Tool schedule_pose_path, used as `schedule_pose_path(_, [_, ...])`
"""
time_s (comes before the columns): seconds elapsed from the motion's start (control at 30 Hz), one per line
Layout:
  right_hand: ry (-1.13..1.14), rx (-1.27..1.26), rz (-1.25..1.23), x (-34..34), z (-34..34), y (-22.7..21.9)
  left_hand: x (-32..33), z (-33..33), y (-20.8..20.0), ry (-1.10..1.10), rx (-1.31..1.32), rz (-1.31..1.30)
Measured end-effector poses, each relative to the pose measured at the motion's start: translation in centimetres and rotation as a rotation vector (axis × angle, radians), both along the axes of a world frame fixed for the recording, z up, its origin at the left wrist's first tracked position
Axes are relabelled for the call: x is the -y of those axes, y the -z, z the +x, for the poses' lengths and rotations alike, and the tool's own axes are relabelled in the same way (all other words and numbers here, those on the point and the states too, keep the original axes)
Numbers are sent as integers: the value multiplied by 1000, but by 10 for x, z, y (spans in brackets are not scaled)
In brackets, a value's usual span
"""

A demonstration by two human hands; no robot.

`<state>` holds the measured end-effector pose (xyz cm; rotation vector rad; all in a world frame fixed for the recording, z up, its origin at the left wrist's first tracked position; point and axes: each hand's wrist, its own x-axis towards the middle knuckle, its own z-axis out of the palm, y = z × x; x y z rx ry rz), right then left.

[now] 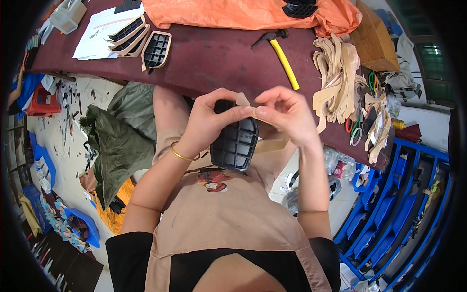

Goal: Assembling shoe sole components by hand and with a small hammer.

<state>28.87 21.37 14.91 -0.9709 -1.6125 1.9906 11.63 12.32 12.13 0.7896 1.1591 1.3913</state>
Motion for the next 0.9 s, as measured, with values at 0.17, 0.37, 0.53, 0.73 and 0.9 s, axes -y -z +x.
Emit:
schedule_pose_path(0.17, [-161, 128, 271, -21, 2, -33, 2, -1, -8, 64, -198, 69])
schedule_pose_path(0.37, [-69, -91, 202, -13, 1, 16, 1, 2, -1, -120, -98, 133])
schedule_pose_path(0.53, [-13, -281, 11, -3, -5, 39, 4, 1, 1, -199, -68, 161])
schedule_pose_path(0.73, [0, -348, -185, 4, -3, 45, 2, 0, 1, -284, -80, 201])
schedule_pose_path(0.9, [51, -293, -222, 6, -1, 40, -3, -1, -4, -339, -71, 210])
